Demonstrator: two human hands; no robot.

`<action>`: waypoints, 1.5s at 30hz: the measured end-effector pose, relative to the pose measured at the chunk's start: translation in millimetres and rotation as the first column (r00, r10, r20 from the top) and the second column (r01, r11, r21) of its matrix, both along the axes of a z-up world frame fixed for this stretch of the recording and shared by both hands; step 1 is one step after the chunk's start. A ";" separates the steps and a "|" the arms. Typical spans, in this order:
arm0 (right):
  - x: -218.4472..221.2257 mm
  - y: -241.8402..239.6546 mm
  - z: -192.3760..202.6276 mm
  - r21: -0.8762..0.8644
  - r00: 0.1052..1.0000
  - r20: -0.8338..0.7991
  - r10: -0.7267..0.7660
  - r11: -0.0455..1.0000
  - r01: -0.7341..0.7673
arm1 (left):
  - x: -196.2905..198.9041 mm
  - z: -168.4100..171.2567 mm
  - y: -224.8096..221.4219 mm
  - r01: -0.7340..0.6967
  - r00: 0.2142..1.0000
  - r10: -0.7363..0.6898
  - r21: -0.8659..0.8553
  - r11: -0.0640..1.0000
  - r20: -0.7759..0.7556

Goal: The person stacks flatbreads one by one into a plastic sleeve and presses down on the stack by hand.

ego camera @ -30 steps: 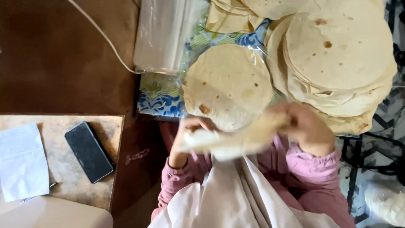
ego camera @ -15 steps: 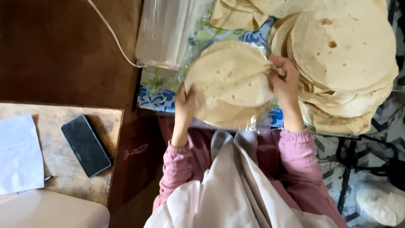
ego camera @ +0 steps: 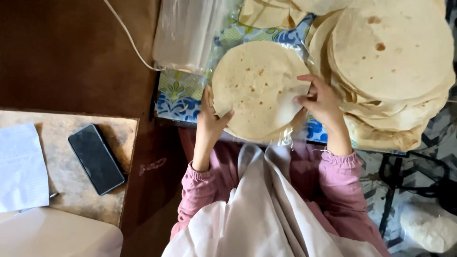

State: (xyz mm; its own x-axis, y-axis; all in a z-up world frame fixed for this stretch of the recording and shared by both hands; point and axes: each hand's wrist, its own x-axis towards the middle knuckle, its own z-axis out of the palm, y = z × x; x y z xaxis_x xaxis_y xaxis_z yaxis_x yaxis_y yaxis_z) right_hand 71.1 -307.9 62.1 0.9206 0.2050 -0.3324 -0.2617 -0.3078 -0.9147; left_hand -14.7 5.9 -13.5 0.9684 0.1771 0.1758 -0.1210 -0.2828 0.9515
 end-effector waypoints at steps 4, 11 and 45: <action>-7.0 -9.0 -18.2 0.033 0.995 0.104 -0.001 0.999 -0.003 | -8.4 44.1 -4.3 -0.069 0.957 0.070 0.012 0.998 -0.283; -15.4 4.8 -4.0 -0.137 0.985 0.175 -0.005 0.990 0.029 | -17.1 46.6 -3.6 -0.113 0.934 0.167 0.182 0.977 -0.315; -31.5 -26.8 -25.5 -0.411 0.870 0.475 0.133 0.908 0.085 | -8.7 60.5 -13.4 -0.066 0.955 0.234 0.636 0.769 -0.183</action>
